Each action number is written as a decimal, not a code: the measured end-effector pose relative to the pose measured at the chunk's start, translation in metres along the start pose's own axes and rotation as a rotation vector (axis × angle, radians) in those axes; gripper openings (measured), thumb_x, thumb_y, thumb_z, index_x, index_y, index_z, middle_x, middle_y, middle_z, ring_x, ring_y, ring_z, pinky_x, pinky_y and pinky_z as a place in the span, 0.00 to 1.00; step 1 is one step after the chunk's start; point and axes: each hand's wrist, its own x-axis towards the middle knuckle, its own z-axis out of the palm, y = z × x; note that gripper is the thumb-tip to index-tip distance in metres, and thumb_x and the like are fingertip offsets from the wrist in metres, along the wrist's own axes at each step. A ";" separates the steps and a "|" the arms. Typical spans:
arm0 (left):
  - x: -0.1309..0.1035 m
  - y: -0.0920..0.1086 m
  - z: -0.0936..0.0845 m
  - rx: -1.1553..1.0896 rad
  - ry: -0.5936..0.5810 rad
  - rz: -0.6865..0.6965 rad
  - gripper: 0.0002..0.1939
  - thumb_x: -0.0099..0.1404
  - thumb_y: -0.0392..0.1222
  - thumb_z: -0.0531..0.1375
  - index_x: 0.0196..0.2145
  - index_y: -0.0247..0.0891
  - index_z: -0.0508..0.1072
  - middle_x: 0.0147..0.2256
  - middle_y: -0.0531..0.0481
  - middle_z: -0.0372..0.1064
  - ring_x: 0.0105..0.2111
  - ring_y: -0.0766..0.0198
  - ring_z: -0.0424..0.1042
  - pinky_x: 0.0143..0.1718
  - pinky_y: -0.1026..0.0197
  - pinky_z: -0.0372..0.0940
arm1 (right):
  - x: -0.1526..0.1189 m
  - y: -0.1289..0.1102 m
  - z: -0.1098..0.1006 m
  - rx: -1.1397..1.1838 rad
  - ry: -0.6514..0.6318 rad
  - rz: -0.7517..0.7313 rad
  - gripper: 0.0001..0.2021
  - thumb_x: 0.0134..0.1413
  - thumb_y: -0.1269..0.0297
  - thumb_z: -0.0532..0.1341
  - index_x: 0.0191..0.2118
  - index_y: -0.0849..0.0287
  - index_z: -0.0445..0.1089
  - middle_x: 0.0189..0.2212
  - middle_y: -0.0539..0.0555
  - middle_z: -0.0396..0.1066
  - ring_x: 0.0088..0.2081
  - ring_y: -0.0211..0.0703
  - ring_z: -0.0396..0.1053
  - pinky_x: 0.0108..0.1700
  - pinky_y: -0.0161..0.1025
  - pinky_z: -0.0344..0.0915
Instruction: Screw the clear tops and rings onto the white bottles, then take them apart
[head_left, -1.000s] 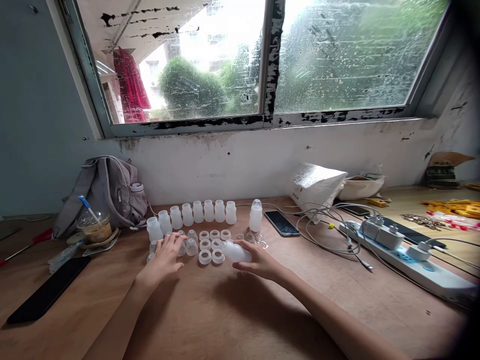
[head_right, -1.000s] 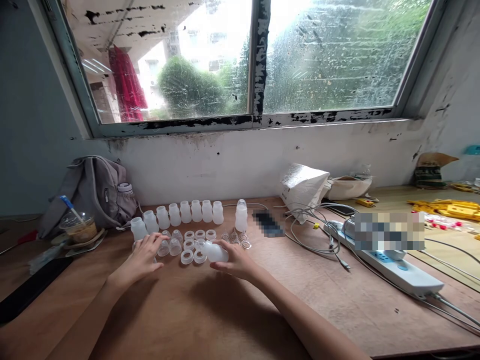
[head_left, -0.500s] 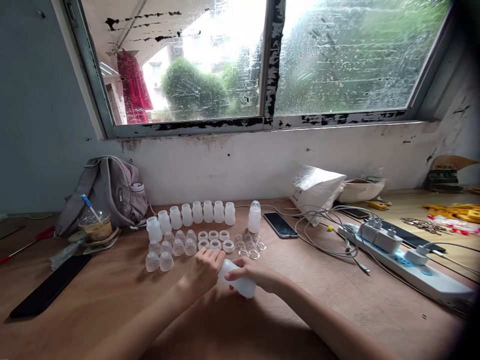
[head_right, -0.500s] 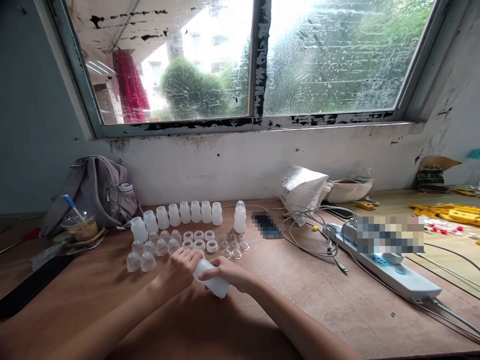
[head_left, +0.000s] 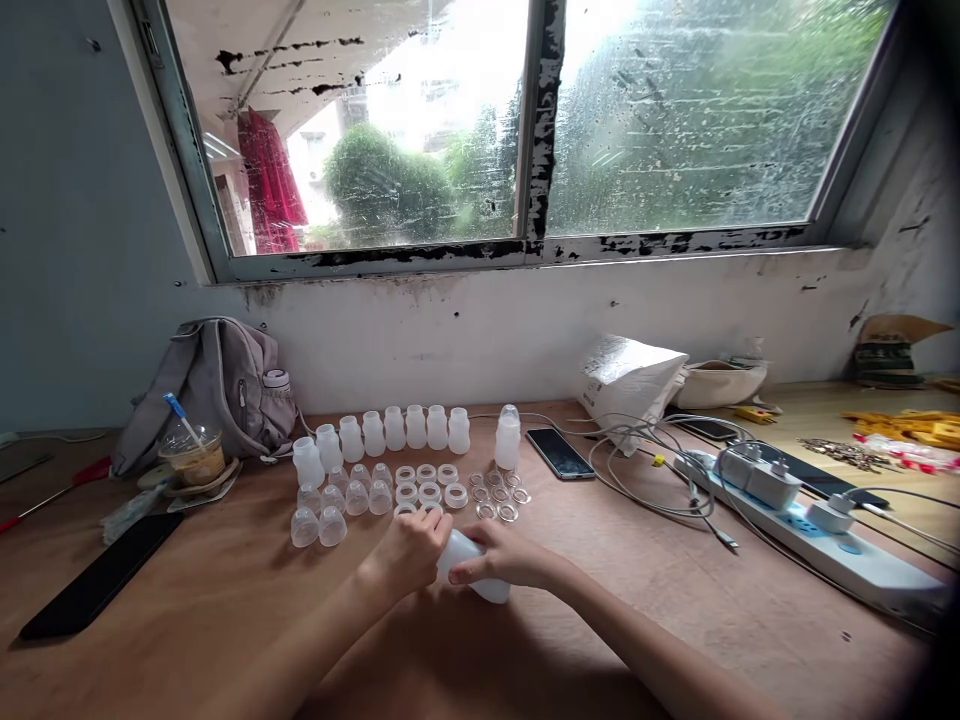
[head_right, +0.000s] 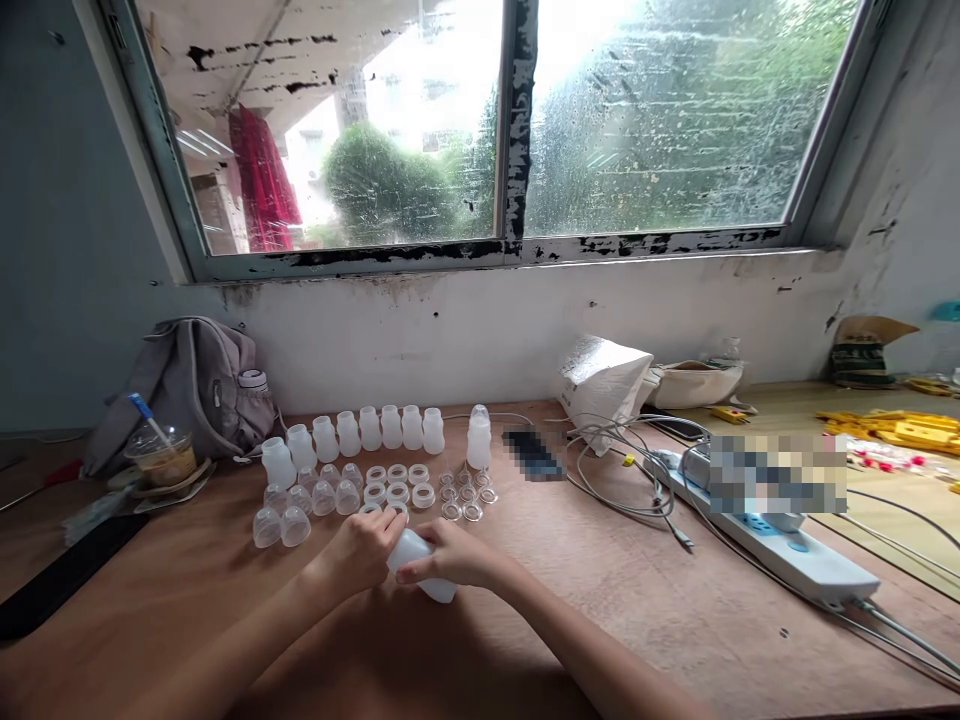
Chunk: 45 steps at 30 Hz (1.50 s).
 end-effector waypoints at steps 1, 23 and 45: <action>0.000 -0.001 0.002 -0.026 -0.037 -0.015 0.10 0.51 0.31 0.53 0.34 0.34 0.63 0.31 0.44 0.67 0.29 0.57 0.68 0.27 0.59 0.62 | 0.000 0.001 0.002 -0.120 0.042 -0.030 0.17 0.39 0.56 0.63 0.36 0.60 0.66 0.28 0.50 0.67 0.29 0.39 0.64 0.27 0.31 0.57; -0.009 -0.053 0.037 -0.215 0.556 0.009 0.07 0.63 0.38 0.50 0.38 0.39 0.66 0.35 0.49 0.68 0.35 0.63 0.68 0.37 0.62 0.64 | 0.010 0.022 -0.008 -0.736 0.498 -0.185 0.27 0.40 0.61 0.64 0.49 0.58 0.58 0.40 0.57 0.69 0.41 0.50 0.66 0.39 0.42 0.64; -0.015 -0.056 0.029 -0.096 0.637 -0.175 0.17 0.66 0.40 0.45 0.20 0.37 0.60 0.18 0.55 0.59 0.17 0.70 0.59 0.20 0.66 0.51 | 0.005 0.012 -0.012 -0.463 0.670 -0.269 0.19 0.47 0.54 0.58 0.44 0.57 0.62 0.36 0.55 0.66 0.36 0.44 0.64 0.37 0.39 0.62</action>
